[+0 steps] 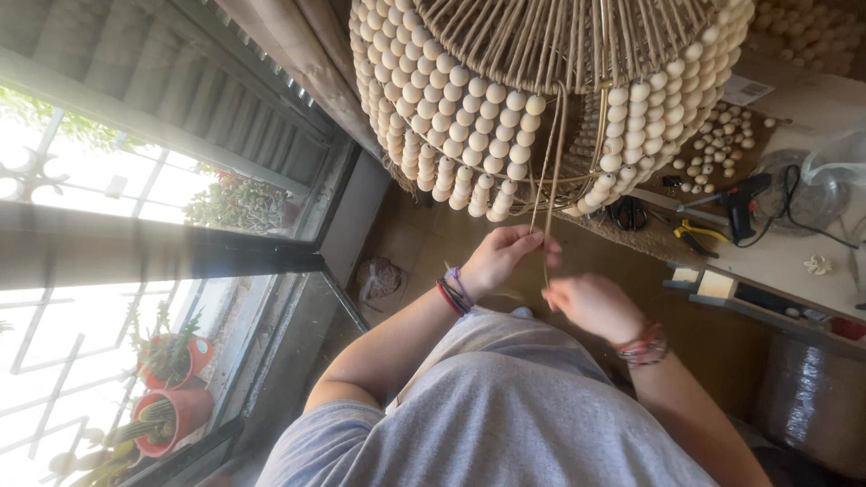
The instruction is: The person constructs a beaded lampshade by threading wooden beads onto strings and securing them to the lampshade frame, occasionally using a small tool to help thread the strings.
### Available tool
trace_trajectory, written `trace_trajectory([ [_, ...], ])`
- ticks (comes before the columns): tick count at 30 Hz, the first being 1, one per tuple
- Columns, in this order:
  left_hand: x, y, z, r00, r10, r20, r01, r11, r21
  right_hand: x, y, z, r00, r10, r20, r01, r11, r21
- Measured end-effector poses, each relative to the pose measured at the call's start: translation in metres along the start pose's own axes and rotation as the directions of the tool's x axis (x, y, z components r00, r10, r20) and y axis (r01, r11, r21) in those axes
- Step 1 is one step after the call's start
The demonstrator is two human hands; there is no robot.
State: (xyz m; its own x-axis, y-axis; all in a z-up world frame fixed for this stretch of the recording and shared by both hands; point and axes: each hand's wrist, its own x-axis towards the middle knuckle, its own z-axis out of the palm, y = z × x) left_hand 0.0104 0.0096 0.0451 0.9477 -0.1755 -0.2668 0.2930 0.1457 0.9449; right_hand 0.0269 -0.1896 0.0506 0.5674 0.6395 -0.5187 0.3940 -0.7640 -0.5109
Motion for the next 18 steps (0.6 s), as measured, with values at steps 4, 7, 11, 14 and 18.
trace_trajectory([
  [4, 0.014, -0.044, -0.007, 1.000, -0.006, 0.014, 0.008, 0.989, -0.145, 0.005, 0.014, 0.005, 0.997, 0.074, 0.032, -0.065, 0.974, -0.215],
  [7, 0.011, -0.041, -0.008, 0.971, 0.185, -0.153, -0.058, 0.798, 0.600, -0.005, -0.019, -0.042, 0.899, -0.084, -0.430, 0.333, 0.769, 0.546],
  [11, 0.007, -0.024, -0.002, 0.980, 0.162, -0.118, -0.080, 0.855, 0.513, -0.005, -0.016, -0.037, 0.918, -0.291, -0.268, 0.381, 0.833, 0.401],
  [14, 0.001, -0.024, 0.001, 0.997, 0.025, -0.076, -0.019, 0.997, 0.077, 0.010, 0.043, 0.027, 0.999, 0.045, 0.025, -0.040, 0.988, -0.147],
  [18, 0.008, -0.047, -0.008, 0.995, 0.053, -0.084, -0.036, 0.980, 0.195, -0.002, 0.009, -0.003, 0.970, -0.011, -0.242, 0.024, 0.998, 0.050],
])
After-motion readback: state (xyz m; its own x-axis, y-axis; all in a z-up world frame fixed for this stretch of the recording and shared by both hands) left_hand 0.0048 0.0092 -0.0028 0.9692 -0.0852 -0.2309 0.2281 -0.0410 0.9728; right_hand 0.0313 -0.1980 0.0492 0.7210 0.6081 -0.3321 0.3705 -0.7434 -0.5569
